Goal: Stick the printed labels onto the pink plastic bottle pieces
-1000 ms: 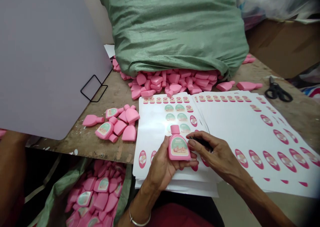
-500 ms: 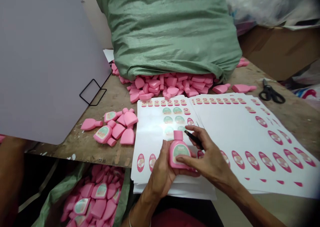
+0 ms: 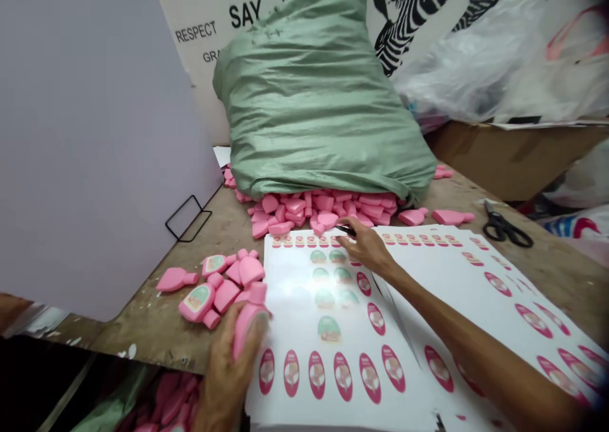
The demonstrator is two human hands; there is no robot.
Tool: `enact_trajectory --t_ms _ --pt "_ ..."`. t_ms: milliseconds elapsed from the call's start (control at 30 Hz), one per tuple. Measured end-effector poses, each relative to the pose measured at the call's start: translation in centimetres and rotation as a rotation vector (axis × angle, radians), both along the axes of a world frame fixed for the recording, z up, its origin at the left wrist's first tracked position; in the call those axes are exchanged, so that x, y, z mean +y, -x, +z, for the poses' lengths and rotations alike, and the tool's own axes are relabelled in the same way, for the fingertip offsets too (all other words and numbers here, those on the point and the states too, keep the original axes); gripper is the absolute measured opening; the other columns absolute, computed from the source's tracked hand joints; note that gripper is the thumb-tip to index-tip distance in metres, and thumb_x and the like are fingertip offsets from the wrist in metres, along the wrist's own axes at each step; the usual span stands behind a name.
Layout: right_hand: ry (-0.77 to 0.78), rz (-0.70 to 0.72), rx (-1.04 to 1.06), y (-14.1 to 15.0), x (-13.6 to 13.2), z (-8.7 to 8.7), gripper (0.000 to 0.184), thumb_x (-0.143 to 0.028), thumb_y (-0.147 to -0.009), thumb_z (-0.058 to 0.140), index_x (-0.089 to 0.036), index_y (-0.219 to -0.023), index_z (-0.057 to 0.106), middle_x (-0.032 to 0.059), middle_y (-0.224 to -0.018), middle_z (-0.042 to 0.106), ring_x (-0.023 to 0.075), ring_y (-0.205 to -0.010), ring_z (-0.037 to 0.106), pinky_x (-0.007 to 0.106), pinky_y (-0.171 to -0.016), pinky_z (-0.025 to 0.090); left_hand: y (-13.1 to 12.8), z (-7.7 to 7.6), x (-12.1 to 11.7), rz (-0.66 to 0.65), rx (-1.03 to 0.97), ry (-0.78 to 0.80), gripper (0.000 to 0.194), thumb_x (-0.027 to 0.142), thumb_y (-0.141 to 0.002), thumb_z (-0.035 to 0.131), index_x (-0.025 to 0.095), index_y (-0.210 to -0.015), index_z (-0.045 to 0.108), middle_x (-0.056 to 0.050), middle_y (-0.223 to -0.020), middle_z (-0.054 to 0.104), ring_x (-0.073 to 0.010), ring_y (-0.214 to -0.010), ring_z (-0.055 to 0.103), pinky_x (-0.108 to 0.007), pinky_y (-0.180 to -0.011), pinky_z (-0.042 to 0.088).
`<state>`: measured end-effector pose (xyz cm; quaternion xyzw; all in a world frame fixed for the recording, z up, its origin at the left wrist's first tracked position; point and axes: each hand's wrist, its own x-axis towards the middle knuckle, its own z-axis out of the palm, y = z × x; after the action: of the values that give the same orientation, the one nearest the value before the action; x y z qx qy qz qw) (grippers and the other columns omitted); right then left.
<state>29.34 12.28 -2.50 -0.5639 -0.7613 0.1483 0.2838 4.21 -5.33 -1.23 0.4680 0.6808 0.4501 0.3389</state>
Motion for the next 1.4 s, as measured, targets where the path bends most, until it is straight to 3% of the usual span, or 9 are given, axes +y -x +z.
enact_trajectory --t_ms 133,233,367,500,600,900,1100,1267,1400 --pt "-0.048 0.172 -0.174 2.7 5.0 0.6 0.03 -0.008 -0.072 0.054 -0.016 -0.099 0.065 0.0115 -0.093 0.068 0.0229 -0.086 0.061 0.031 -0.072 0.041 4.4 0.0 2.8 0.111 0.675 -0.133 0.045 0.038 -0.081 0.051 0.013 -0.118 0.053 -0.019 -0.131 0.049 -0.0374 -0.124 0.042 -0.054 -0.102 0.033" --pt "-0.038 0.235 -0.168 3.7 5.4 1.8 0.022 -0.01 -0.073 0.056 -0.014 -0.092 0.067 0.0117 -0.088 0.068 0.0226 -0.087 0.059 0.03 -0.071 0.039 3.9 0.8 3.9 0.172 0.804 -0.253 0.056 0.038 -0.081 0.053 0.008 -0.128 0.046 -0.022 -0.14 0.038 -0.0379 -0.133 0.03 -0.057 -0.106 0.025" --pt "0.089 0.339 -0.001 2.5 1.4 3.7 0.031 -0.035 -0.086 0.05 -0.016 -0.106 0.063 0.0057 -0.086 0.065 0.0151 -0.073 0.056 0.025 -0.061 0.039 -0.3 2.1 4.6 -0.124 0.25 -0.269 0.039 0.037 -0.083 0.057 0.019 -0.117 0.058 -0.012 -0.13 0.053 -0.027 -0.126 0.043 -0.042 -0.106 0.033" --pt "0.604 0.638 0.523 1.3 -4.7 5.3 0.044 -0.046 -0.082 0.055 -0.015 -0.113 0.062 -0.0002 -0.073 0.058 0.0082 -0.056 0.046 0.022 -0.052 0.037 -4.3 2.1 5.1 -0.567 -0.605 0.099 0.047 0.041 -0.077 0.066 0.016 -0.115 0.06 -0.013 -0.114 0.064 -0.026 -0.104 0.06 -0.036 -0.088 0.047" --pt "0.788 0.697 0.598 1.0 -7.3 5.8 0.045 -0.046 -0.08 0.059 -0.016 -0.113 0.062 -0.0027 -0.067 0.053 0.007 -0.052 0.042 0.021 -0.051 0.037 -6.0 1.5 4.6 -0.718 -0.86 0.276 0.049 0.044 -0.075 0.067 0.013 -0.113 0.061 -0.013 -0.1 0.068 -0.022 -0.08 0.067 -0.031 -0.07 0.051" --pt "0.169 0.059 0.071 -0.3 -12.4 0.2 0.028 -0.039 -0.093 0.04 -0.019 -0.105 0.054 0.0042 -0.08 0.063 0.0167 -0.067 0.056 0.031 -0.063 0.042 -5.0 -0.4 1.5 -0.27 -0.618 0.204 0.04 0.044 -0.079 0.064 0.014 -0.103 0.056 -0.006 -0.079 0.068 -0.0162 -0.067 0.066 -0.027 -0.064 0.053" --pt "-0.16 0.042 -0.185 1.3 -14.1 -3.4 0.019 -0.027 -0.093 0.043 -0.018 -0.086 0.058 0.0058 -0.079 0.065 0.0181 -0.074 0.057 0.031 -0.068 0.035 -5.5 -1.7 0.4 -0.316 -0.577 0.228 0.04 0.049 -0.084 0.055 0.013 -0.103 0.057 -0.009 -0.076 0.07 -0.0201 -0.067 0.069 -0.024 -0.056 0.05" --pt "-0.193 0.042 -0.212 1.1 -14.0 -3.9 0.017 -0.025 -0.091 0.046 -0.019 -0.084 0.06 0.0046 -0.076 0.064 0.0173 -0.073 0.057 0.031 -0.068 0.033 -5.8 -2.2 0.7 -0.304 -0.554 0.216 0.04 0.047 -0.081 0.06 0.015 -0.105 0.058 -0.012 -0.099 0.068 -0.0236 -0.081 0.07 -0.026 -0.061 0.054" --pt "-0.137 0.057 -0.158 0.8 -13.9 -3.9 0.014 -0.024 -0.087 0.049 -0.02 -0.077 0.058 0.0023 -0.072 0.063 0.0154 -0.068 0.055 0.029 -0.066 0.033 -5.8 -2.5 0.9 -0.319 -0.468 0.213 0.041 0.049 -0.083 0.056 0.014 -0.105 0.057 -0.008 -0.075 0.069 -0.0231 -0.071 0.07 -0.026 -0.058 0.053"
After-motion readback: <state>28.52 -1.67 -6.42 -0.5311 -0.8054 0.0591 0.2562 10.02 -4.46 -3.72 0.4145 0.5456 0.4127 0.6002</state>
